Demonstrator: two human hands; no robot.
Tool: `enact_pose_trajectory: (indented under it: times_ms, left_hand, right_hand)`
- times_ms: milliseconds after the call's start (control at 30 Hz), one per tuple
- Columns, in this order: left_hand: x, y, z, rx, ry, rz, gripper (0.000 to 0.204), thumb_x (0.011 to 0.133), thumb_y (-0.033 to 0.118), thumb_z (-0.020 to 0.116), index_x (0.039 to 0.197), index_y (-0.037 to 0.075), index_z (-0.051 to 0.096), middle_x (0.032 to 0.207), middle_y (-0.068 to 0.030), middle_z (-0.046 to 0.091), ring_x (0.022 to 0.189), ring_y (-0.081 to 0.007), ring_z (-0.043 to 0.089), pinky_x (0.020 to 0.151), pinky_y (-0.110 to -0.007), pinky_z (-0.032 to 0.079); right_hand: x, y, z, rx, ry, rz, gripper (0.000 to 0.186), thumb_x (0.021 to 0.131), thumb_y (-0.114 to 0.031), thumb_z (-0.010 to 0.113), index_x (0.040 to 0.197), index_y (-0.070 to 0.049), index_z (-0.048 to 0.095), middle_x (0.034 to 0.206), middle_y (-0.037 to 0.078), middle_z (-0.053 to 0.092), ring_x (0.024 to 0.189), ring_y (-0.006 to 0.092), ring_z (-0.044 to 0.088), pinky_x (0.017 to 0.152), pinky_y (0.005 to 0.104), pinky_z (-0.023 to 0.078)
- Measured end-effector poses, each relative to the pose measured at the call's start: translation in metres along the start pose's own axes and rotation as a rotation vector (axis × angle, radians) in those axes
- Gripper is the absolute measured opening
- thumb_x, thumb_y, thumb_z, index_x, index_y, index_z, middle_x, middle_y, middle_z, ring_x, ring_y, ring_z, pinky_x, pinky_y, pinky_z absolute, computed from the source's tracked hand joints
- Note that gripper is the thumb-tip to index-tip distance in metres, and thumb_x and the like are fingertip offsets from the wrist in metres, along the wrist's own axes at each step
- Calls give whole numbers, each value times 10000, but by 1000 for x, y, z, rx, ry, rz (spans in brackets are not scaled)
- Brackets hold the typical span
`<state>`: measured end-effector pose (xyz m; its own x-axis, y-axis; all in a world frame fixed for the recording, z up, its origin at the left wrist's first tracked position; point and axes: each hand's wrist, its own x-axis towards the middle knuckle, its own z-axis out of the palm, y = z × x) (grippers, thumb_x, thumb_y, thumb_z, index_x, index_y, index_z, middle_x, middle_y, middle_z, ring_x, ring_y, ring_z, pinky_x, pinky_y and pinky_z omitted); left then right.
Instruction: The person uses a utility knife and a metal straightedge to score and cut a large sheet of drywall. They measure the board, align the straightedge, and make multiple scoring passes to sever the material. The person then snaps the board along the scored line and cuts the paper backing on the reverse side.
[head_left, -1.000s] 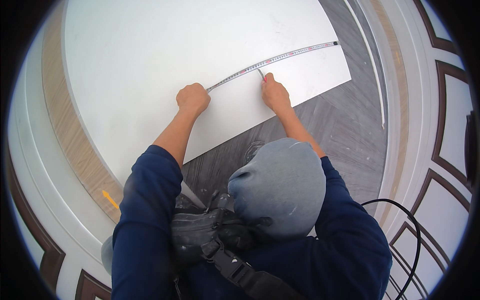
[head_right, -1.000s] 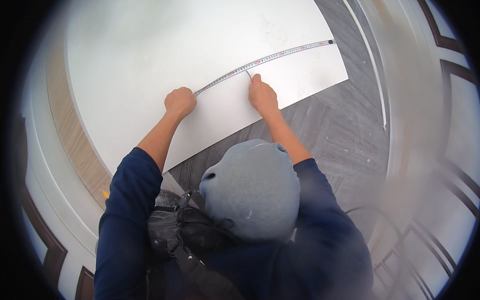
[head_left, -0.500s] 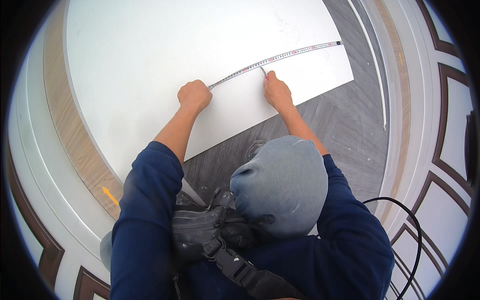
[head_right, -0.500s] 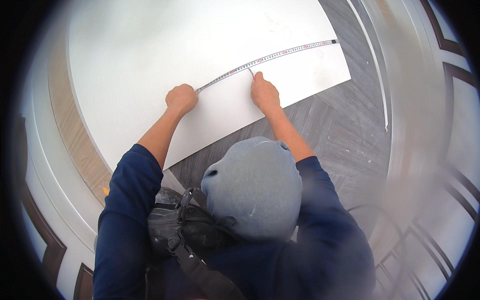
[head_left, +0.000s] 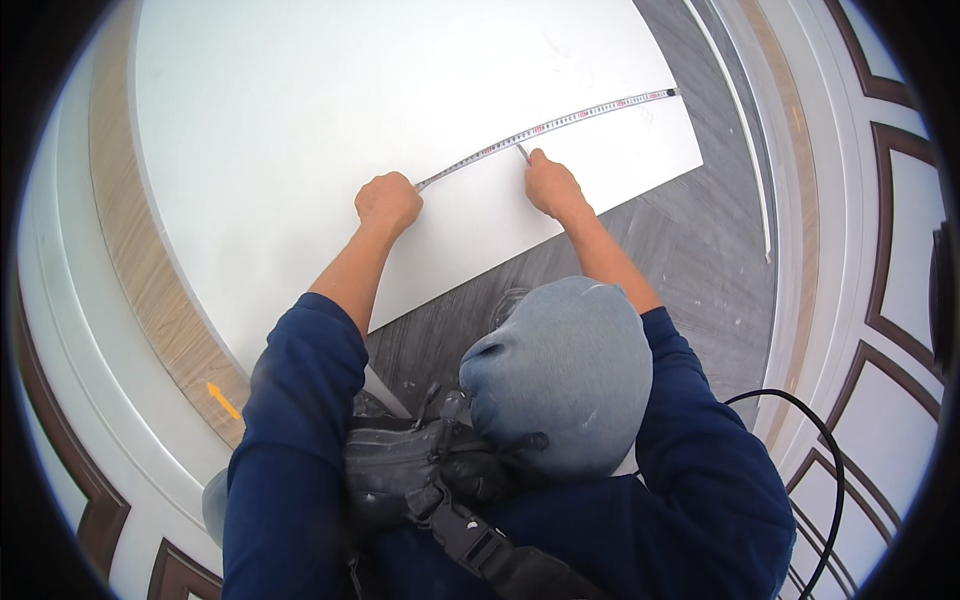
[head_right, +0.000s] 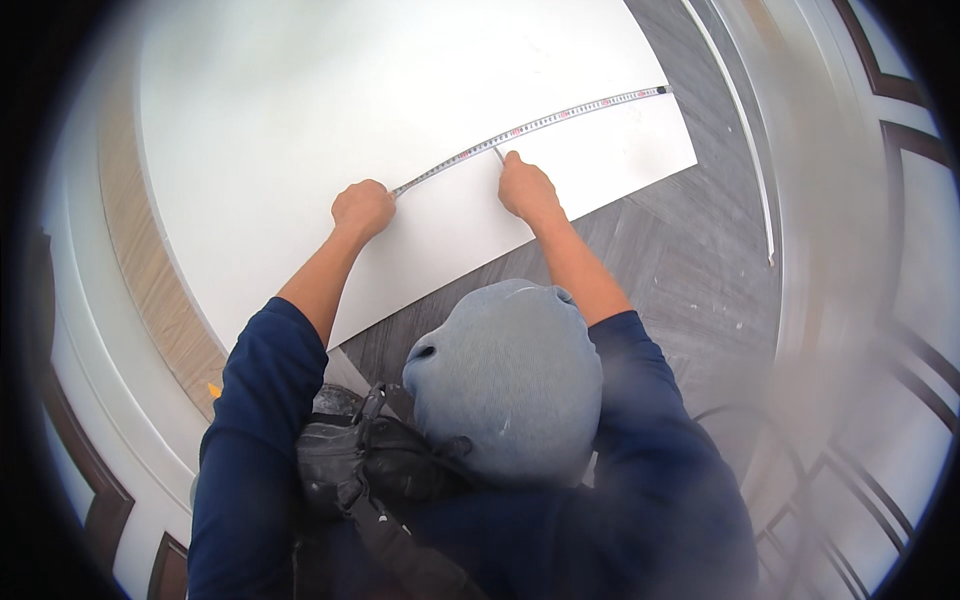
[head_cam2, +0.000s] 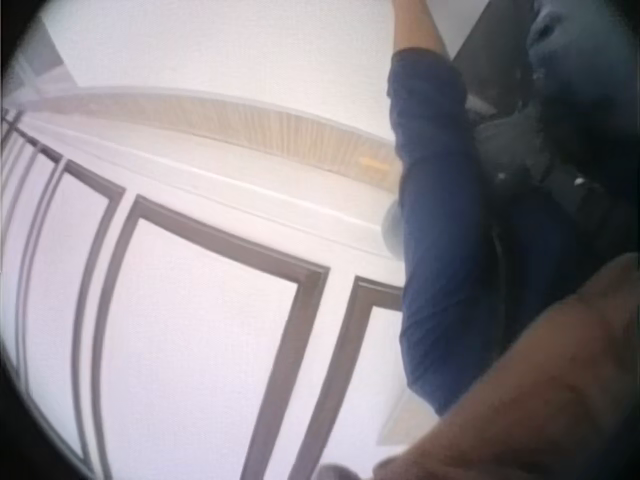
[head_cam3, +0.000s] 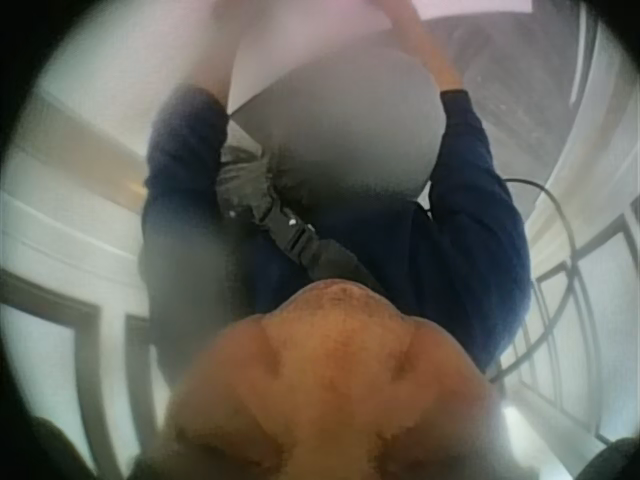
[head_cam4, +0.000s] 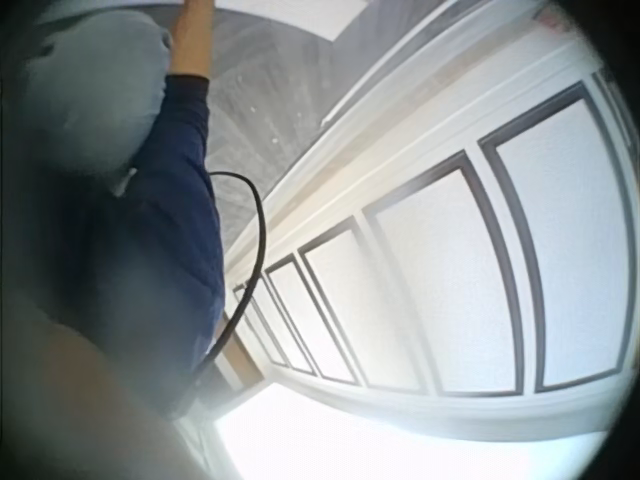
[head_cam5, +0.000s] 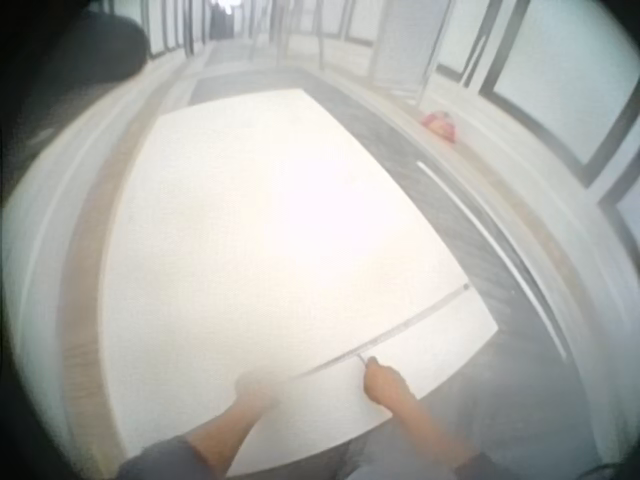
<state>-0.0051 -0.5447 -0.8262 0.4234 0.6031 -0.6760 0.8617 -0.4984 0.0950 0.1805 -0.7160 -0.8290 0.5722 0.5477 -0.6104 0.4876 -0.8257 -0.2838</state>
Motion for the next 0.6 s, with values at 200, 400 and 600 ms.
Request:
enact_pose_trajectory:
  times_ms: [200, 400, 600]
  left_hand:
    - [-3, 2, 0, -9, 15, 2, 350, 937, 316, 572, 995, 14, 740, 1019, -197, 732, 961, -344, 710, 820, -435, 559]
    - [-2, 1, 0, -14, -13, 9, 307, 915, 279, 590, 987, 27, 750, 1016, -187, 737, 977, -328, 711, 823, -417, 559]
    - [10, -19, -31, -239, 40, 109, 322, 911, 364, 583, 979, 106, 762, 1032, -150, 733, 1002, -344, 685, 856, -452, 546]
  right_hand:
    - [-2, 10, 6, 2, -6, -7, 266, 1008, -180, 413, 1153, 23, 505, 1006, 289, 684, 970, 439, 671, 853, 525, 523]
    - [-10, 23, 21, 108, 158, 5, 275, 1012, -246, 446, 1168, -32, 517, 985, 269, 691, 930, 429, 678, 829, 528, 514]
    - [-4, 52, 29, 168, 703, 60, 255, 961, -256, 560, 1152, -87, 563, 971, 162, 677, 907, 367, 660, 769, 501, 510]
